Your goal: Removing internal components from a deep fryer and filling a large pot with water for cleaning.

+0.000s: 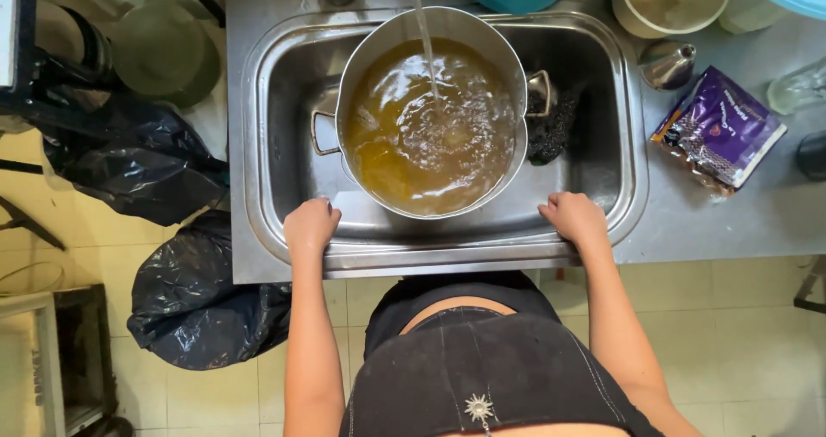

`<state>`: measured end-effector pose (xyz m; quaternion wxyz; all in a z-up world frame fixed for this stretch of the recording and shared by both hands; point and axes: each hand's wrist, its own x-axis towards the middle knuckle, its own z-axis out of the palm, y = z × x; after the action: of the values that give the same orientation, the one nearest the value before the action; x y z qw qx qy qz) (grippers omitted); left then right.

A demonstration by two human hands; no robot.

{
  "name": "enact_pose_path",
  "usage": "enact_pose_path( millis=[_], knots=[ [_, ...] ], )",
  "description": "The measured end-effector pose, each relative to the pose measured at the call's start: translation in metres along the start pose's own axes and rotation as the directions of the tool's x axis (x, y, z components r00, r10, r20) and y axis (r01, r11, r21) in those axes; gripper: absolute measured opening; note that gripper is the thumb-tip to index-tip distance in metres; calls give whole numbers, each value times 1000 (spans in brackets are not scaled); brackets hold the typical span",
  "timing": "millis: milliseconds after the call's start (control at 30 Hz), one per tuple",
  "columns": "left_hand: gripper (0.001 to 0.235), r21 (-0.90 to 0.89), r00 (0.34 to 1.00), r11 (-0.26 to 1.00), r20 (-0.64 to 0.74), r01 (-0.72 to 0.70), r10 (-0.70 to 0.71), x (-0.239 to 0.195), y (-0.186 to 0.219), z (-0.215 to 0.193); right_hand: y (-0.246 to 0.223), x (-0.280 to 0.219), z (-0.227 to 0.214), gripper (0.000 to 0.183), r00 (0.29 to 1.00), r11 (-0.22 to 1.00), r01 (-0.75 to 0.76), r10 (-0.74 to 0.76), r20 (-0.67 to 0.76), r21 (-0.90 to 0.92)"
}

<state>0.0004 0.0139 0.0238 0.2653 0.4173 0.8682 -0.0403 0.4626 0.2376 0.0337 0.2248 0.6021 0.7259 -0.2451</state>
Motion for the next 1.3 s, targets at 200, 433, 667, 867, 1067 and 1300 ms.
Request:
enact_pose_path(
  millis=[200, 433, 667, 867, 1067, 1300],
  knots=[
    [40, -1, 1000, 1000, 3, 4, -4, 4, -2, 5, 0, 0, 0, 34, 1000, 1000, 0, 0, -2, -10],
    [41, -12, 1000, 1000, -5, 0, 0, 6, -5, 8, 1, 1, -2, 37, 1000, 1000, 1, -1, 16, -9],
    [41, -9, 1000, 1000, -4, -13, 13, 6, -6, 8, 3, 3, 3, 38, 1000, 1000, -5, 5, 8, 2],
    [41, -11, 1000, 1000, -17, -5, 5, 9, -8, 15, 5, 7, 5, 41, 1000, 1000, -6, 6, 5, 3],
    [40, -21, 999, 1000, -25, -21, 21, 9, -10, 15, 6, 8, 6, 40, 1000, 1000, 1, 0, 6, -18],
    [40, -25, 999, 999, -23, -23, 22, 5, -8, 11, 3, 3, 3, 39, 1000, 1000, 7, -7, -2, 5]
  ],
)
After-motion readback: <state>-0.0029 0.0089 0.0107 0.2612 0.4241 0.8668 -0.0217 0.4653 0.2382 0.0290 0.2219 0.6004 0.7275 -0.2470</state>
